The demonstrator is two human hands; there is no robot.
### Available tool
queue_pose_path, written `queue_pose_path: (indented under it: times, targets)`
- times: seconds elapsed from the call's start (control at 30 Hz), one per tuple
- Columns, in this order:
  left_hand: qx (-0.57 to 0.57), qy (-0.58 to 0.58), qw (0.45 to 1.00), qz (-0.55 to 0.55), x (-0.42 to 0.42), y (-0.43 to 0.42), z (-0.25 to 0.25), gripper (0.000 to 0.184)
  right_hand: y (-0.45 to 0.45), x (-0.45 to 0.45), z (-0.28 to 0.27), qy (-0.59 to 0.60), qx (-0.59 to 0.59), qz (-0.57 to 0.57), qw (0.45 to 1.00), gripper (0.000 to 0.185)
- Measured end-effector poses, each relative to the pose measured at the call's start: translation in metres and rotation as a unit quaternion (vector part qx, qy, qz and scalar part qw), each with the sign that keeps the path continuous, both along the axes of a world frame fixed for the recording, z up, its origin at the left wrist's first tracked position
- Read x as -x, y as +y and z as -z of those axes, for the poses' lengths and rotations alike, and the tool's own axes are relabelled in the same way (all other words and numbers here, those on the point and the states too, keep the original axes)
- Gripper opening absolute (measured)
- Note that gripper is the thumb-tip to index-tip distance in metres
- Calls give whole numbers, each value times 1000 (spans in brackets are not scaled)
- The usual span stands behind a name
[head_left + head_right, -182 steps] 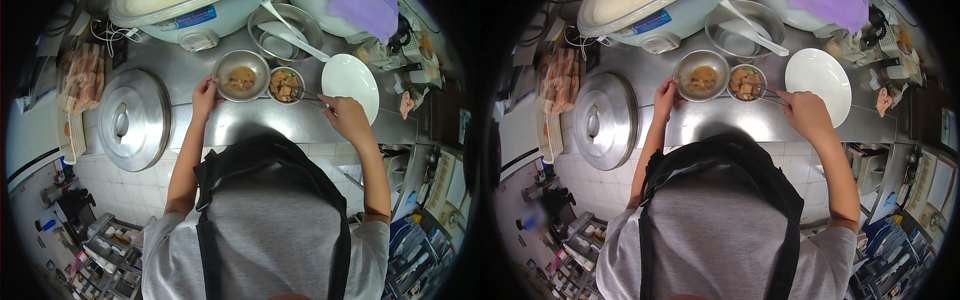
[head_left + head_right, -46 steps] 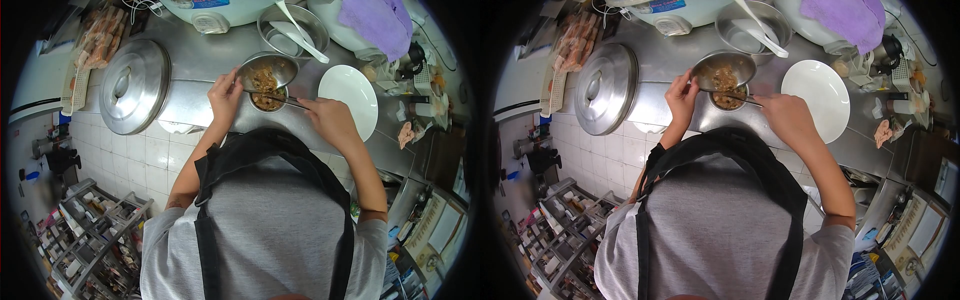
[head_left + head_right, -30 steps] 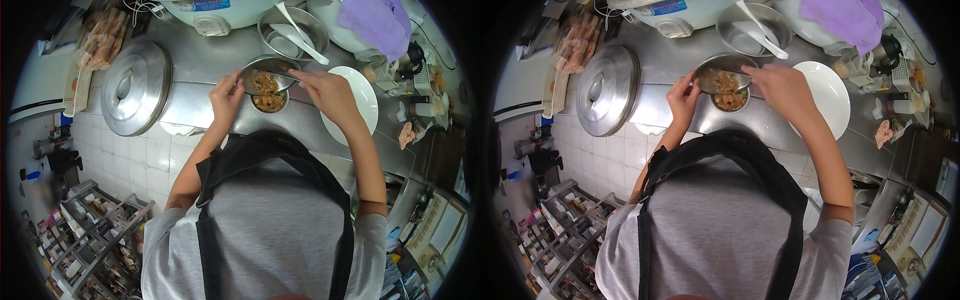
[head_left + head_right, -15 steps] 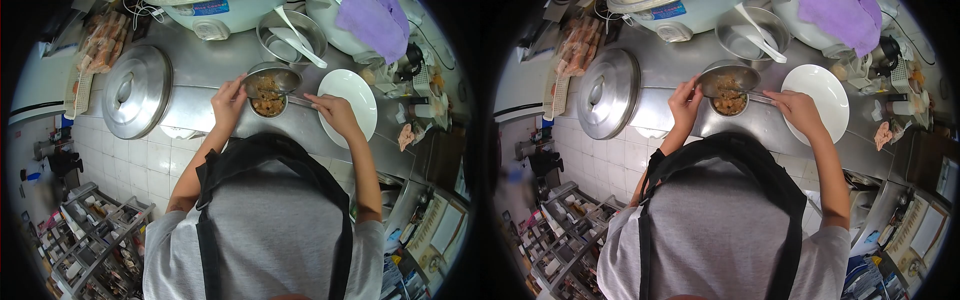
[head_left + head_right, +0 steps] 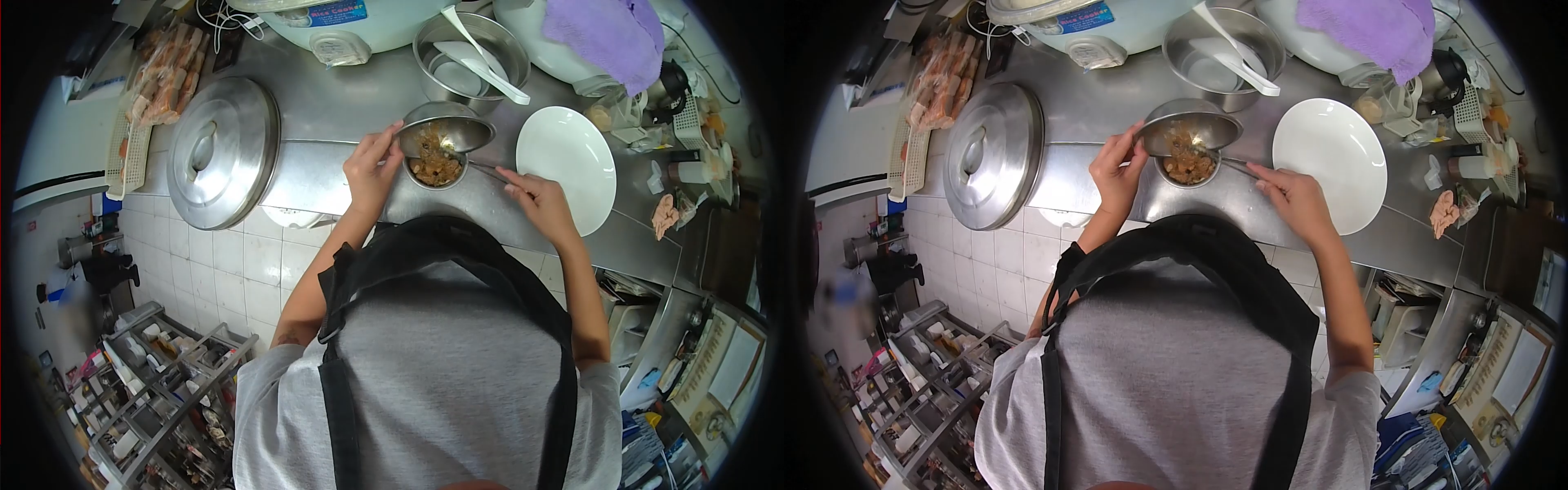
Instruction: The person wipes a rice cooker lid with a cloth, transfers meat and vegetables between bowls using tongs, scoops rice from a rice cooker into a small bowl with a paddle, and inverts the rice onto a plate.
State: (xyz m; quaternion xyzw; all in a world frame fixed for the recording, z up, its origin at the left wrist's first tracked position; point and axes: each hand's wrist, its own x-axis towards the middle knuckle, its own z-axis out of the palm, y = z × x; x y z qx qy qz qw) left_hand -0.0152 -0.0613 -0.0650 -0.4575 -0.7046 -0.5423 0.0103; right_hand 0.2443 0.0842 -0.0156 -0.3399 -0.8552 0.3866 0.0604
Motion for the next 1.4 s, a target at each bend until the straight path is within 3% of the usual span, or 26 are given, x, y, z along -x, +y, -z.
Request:
queue_pose_path:
  times: [0.07, 0.27, 0.37, 0.47, 0.57, 0.67, 0.77, 0.87, 1.07, 1.4]
  targets:
    - [-10, 8, 1000, 6, -2, -2, 0, 47, 2, 2, -7, 1, 10, 40, 999, 34]
    - [-17, 47, 999, 20, 1, -1, -1, 47, 1, 2, -11, -7, -4, -36, 999, 34]
    - [-34, 41, 998, 24, -3, -2, -1, 47, 9, 14, -16, 13, -19, 0, 1000, 33]
    - [-37, 35, 999, 19, -1, 0, -6, 47, 13, 13, -7, 45, -12, -68, 997, 32]
    - [-16, 23, 999, 17, 1, 0, -11, 47, 13, 9, -15, 34, -23, -53, 998, 34]
    - [3, 6, 1000, 21, -1, -1, -11, 44, 4, 29, -25, 76, -74, -3, 994, 34]
    - [-11, -8, 1000, 20, -2, 6, -13, 37, -2, 33, -23, 90, -189, -53, 976, 34]
    - [-11, -5, 1000, 23, -3, 5, -15, 37, -5, 17, -26, 14, -227, -88, 970, 34]
    - [10, 3, 1000, 21, -4, 7, -17, 37, -7, 33, -38, 37, -229, -55, 971, 35]
    - [11, 1, 999, 36, -5, 5, -17, 39, -4, 23, -35, -4, -261, -105, 960, 33]
